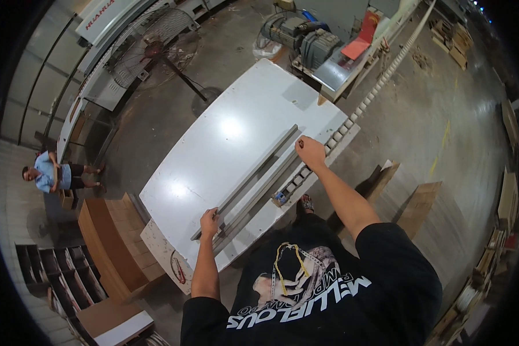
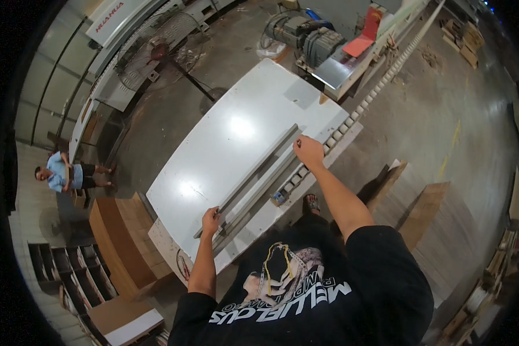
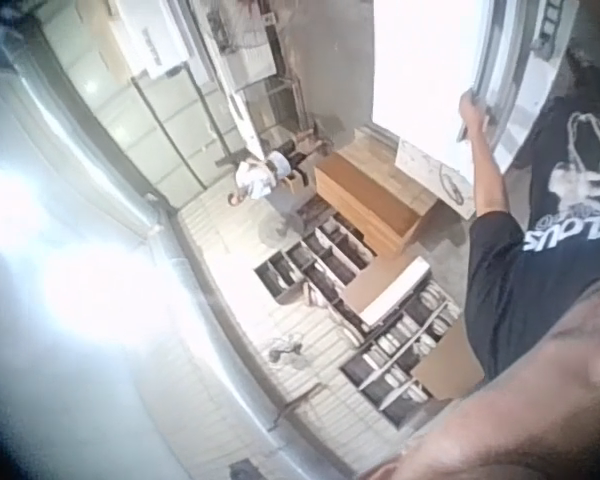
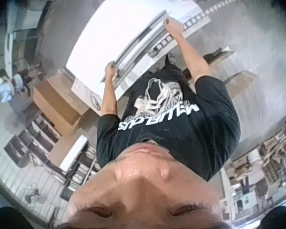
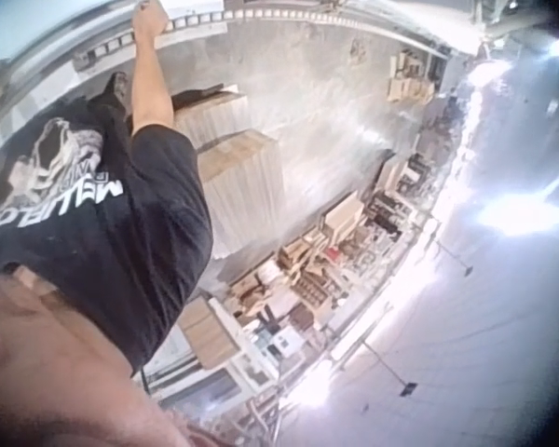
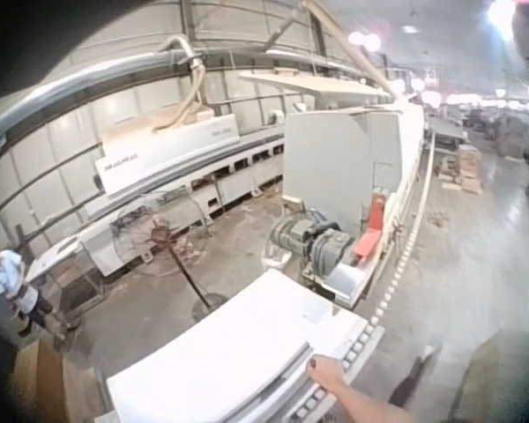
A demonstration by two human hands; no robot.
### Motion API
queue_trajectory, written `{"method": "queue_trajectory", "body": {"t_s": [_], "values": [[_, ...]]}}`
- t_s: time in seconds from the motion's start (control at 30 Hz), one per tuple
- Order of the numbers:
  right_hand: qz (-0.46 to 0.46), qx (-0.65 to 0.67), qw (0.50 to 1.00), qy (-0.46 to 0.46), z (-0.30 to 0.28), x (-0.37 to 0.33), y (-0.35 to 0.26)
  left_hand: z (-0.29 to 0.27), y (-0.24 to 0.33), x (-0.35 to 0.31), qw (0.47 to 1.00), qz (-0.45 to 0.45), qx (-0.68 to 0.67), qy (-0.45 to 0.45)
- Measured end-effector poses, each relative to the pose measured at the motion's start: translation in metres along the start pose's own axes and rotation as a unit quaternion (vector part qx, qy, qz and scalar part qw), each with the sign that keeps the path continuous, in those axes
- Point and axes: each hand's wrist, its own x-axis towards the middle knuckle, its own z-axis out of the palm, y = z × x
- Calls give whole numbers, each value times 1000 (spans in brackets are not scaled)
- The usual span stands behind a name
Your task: Feeding and processing long wood or laminate strips through an industrial edge-banding or finishing machine.
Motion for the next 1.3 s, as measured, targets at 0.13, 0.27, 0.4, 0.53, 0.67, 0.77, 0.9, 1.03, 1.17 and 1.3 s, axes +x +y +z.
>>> {"method": "queue_trajectory", "body": {"t_s": [0.13,0.27,0.4,0.53,0.67,0.77,0.9,1.03,1.17,1.3], "values": [[-1,-93,996,18,9,1,4,-8,-9,-30,1000,-15,19,-10],[16,-156,987,-28,8,6,-1,-9,1,-52,1000,-13,20,-19],[5,-176,982,-70,5,8,-7,-7,12,-68,999,22,11,22],[7,-194,973,-123,4,11,-6,-7,30,-79,1000,-16,15,21],[0,-213,966,-144,14,12,1,4,29,-101,996,-42,80,26],[2,-226,959,-169,14,14,-2,16,7,-116,990,-97,99,37],[-9,-234,958,-168,12,14,1,17,-8,-124,988,-110,99,50],[35,-228,950,-213,12,21,-1,16,-12,-123,990,-115,74,39],[44,-220,953,-206,14,23,0,16,-12,-120,989,-120,80,33],[37,-223,958,-174,15,22,5,18,-10,-117,988,-127,85,28]]}}
